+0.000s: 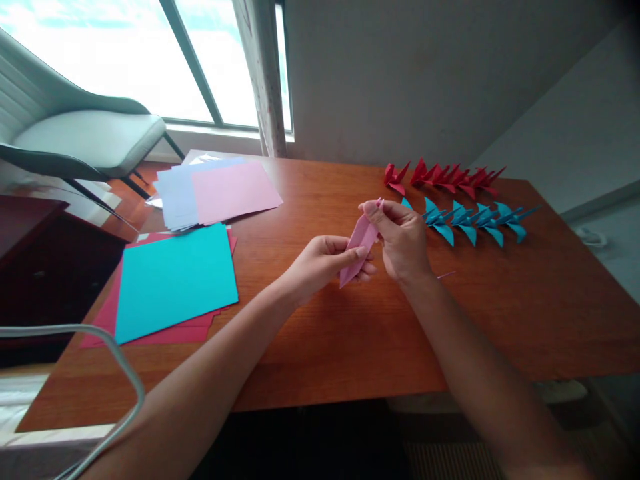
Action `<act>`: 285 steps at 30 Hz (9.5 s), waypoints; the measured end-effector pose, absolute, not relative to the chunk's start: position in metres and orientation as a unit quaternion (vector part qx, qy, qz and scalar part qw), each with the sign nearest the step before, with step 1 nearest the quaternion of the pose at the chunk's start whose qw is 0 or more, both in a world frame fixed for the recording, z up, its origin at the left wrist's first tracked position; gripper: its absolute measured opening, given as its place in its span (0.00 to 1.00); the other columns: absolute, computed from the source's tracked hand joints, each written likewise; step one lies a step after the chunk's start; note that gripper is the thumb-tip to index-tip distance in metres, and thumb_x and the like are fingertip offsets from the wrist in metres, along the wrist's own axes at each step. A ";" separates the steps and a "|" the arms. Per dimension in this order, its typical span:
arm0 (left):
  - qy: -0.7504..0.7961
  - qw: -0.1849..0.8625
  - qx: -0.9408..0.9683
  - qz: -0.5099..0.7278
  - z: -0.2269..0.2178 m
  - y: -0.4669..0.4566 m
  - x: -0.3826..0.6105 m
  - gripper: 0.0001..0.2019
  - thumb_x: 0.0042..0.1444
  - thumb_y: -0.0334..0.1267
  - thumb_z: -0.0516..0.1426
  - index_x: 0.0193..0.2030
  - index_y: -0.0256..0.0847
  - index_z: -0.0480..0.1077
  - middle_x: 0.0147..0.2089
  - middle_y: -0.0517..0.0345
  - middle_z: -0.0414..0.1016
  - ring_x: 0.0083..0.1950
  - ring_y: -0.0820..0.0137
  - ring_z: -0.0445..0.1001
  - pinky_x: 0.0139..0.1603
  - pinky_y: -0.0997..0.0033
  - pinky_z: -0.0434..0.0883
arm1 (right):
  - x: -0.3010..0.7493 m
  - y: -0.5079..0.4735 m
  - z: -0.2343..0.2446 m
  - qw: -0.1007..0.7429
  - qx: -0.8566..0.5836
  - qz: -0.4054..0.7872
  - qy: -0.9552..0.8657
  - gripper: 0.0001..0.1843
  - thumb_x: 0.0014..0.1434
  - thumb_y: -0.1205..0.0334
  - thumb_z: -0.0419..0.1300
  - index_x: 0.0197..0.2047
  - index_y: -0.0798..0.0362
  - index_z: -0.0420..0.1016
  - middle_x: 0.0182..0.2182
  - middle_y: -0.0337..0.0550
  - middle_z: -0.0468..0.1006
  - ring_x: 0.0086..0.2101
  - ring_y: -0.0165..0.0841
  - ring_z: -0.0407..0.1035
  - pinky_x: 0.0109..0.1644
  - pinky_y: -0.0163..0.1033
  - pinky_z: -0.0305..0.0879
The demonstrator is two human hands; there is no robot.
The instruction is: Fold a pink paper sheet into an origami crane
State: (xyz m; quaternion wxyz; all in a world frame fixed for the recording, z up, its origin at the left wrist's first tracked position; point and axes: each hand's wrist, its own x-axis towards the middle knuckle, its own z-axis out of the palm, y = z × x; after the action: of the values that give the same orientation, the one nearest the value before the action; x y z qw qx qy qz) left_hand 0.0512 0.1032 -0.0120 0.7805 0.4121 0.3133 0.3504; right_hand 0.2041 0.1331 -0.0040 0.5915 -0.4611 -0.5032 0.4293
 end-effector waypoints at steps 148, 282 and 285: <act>0.424 0.696 0.352 0.461 -0.010 0.125 0.029 0.10 0.49 0.39 0.68 0.29 0.34 0.77 0.25 0.58 0.72 0.24 0.80 0.67 0.25 0.81 0.64 | 0.205 0.128 -0.006 0.470 -0.336 0.168 -0.798 0.02 0.58 0.60 0.71 0.35 0.46 0.82 0.39 0.43 0.81 0.42 0.37 0.73 0.42 0.45 0.72; 0.352 0.698 0.427 0.455 -0.016 0.118 0.042 0.21 0.58 0.52 0.64 0.40 0.32 0.79 0.34 0.46 0.83 0.35 0.66 0.81 0.37 0.72 0.71 | 0.200 0.127 -0.011 0.538 -0.388 0.395 -0.636 0.16 0.56 0.61 0.69 0.49 0.45 0.79 0.39 0.39 0.83 0.26 0.28 0.67 0.24 0.36 0.62; 0.355 0.695 0.425 0.459 -0.016 0.117 0.042 0.21 0.58 0.53 0.64 0.40 0.32 0.79 0.35 0.46 0.83 0.35 0.66 0.81 0.37 0.72 0.71 | 0.199 0.129 -0.014 0.536 -0.397 0.387 -0.637 0.17 0.56 0.61 0.69 0.50 0.45 0.78 0.41 0.40 0.84 0.24 0.26 0.64 0.22 0.35 0.59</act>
State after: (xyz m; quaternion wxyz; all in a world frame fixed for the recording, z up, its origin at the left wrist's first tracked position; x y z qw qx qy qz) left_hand 0.0418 0.1172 -0.0155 0.6947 0.4249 0.3552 0.4589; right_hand 0.1994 0.1292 -0.0139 0.5359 -0.3966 -0.6371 0.3868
